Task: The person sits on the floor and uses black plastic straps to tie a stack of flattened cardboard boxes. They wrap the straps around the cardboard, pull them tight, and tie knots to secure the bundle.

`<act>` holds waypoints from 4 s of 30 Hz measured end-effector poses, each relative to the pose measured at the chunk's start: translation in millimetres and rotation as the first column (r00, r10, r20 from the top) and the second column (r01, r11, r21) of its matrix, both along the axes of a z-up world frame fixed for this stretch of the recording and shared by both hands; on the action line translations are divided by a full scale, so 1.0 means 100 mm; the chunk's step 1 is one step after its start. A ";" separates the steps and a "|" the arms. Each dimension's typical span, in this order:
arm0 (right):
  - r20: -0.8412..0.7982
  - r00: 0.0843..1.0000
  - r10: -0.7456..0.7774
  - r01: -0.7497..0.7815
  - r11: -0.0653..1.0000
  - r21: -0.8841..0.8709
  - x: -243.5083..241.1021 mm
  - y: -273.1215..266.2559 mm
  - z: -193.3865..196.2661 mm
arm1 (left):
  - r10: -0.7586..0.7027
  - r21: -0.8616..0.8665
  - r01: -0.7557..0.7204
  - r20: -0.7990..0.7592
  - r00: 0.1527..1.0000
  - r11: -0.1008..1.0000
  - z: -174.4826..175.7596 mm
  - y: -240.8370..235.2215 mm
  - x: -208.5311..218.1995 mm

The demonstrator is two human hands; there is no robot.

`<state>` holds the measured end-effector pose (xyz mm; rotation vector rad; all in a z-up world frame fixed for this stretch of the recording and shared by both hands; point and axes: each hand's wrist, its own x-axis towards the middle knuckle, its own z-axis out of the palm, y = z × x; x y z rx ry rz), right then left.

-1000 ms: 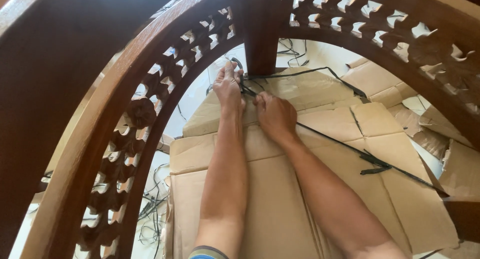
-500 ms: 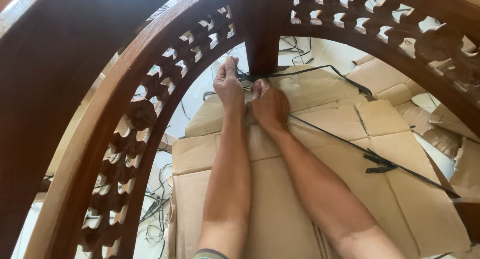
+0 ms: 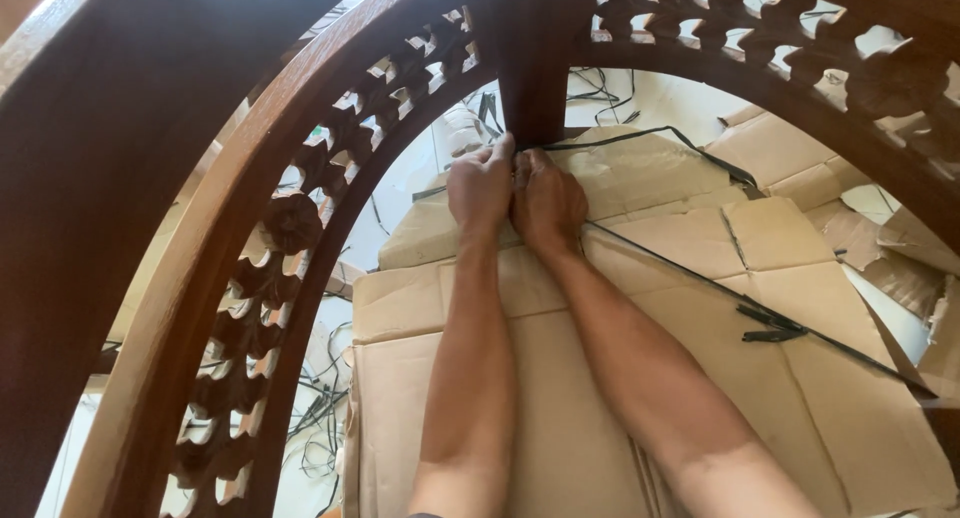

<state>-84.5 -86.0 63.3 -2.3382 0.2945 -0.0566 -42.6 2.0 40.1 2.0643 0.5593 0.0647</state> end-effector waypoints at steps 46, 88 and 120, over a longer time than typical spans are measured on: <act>0.287 0.945 0.157 -0.204 0.969 0.141 -0.02 -0.54 0.14 | 0.078 -0.880 0.208 0.265 0.961 0.427 -0.17 -0.04 0.19; 0.047 0.996 0.076 -0.055 0.106 0.993 0.36 -0.65 0.04 | -0.183 -0.852 0.441 0.403 0.897 0.283 -0.18 0.18 -0.10; -0.032 0.970 -0.240 0.054 0.086 0.995 0.54 -0.98 -0.26 | 0.434 -0.909 -0.156 0.031 0.900 0.387 -0.68 0.02 0.74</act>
